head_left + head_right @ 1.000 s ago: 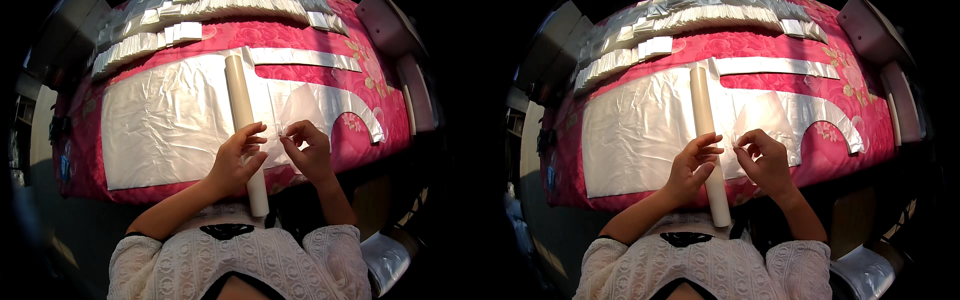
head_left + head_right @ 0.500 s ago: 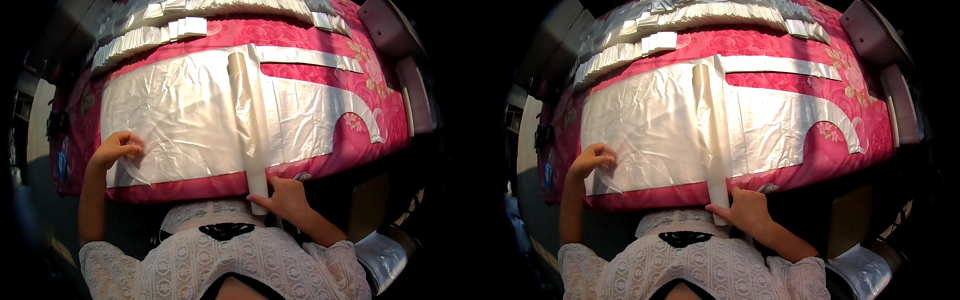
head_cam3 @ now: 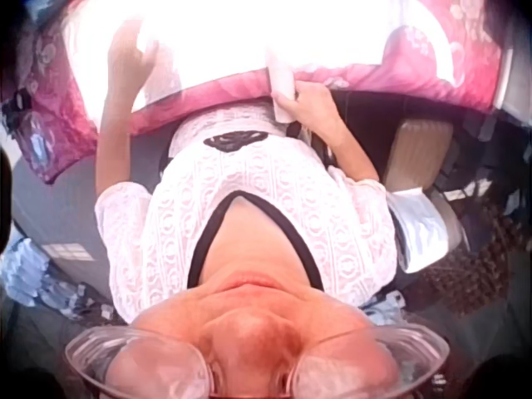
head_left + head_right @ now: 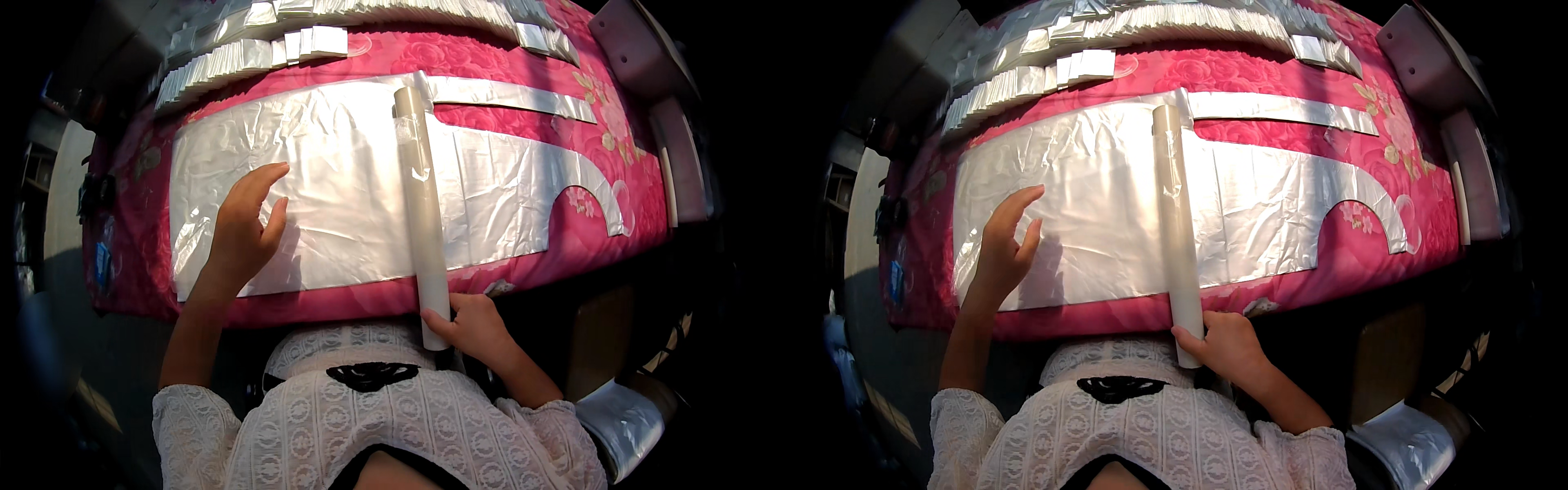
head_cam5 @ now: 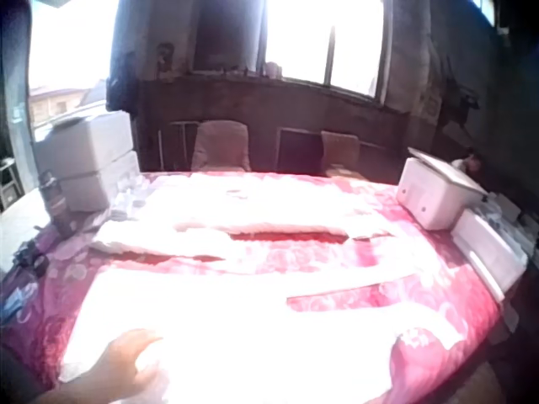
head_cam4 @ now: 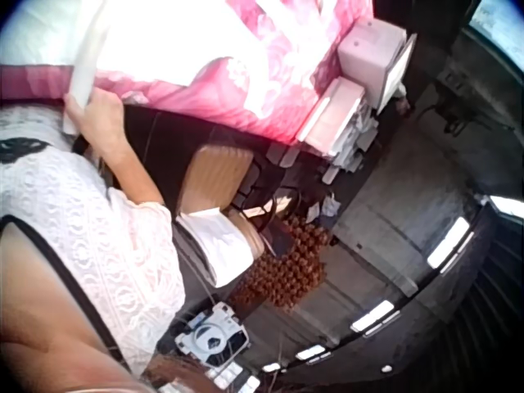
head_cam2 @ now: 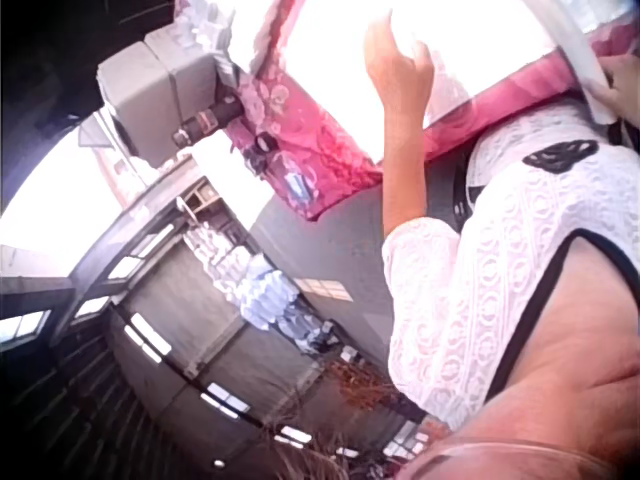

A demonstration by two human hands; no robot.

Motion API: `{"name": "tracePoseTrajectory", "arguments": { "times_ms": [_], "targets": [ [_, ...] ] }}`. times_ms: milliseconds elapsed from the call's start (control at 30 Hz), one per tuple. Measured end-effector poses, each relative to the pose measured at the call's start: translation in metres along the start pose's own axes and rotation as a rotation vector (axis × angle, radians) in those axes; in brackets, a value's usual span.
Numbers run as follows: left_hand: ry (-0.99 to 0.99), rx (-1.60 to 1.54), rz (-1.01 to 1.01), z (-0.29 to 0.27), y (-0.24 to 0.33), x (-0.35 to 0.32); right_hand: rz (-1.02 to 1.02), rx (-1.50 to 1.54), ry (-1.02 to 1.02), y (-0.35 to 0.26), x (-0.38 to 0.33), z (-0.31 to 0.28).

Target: The person repeatedly unrolls a plastic film, wraps small rectangular items, and places them on a table. The person handles the film roll and items by hand, arranging the wrapped units in rows on a pink cloth-covered surface.

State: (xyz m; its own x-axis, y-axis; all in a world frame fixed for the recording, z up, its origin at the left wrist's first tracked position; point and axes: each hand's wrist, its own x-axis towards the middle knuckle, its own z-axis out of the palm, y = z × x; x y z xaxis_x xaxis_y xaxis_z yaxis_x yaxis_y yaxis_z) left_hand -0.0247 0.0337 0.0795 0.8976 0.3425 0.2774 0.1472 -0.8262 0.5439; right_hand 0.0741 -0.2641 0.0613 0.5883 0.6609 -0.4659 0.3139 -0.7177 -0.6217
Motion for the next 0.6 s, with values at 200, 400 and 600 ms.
{"name": "tracePoseTrajectory", "arguments": {
  "times_ms": [200, 400, 600],
  "targets": [
    [-0.17, -0.035, 0.18, 0.123, 0.042, 0.007, 0.0, 0.037, -0.11, 0.011, 0.003, -0.008],
    [-0.264, 0.145, 0.181, 0.13, 0.052, 0.009, 0.003, 0.309, -0.04, -0.001, 0.092, -0.046],
    [-0.282, 0.182, 0.167, 0.13, 0.052, 0.009, -0.051, 1.254, -0.133, -0.025, 0.237, -0.084]
  ]
}}
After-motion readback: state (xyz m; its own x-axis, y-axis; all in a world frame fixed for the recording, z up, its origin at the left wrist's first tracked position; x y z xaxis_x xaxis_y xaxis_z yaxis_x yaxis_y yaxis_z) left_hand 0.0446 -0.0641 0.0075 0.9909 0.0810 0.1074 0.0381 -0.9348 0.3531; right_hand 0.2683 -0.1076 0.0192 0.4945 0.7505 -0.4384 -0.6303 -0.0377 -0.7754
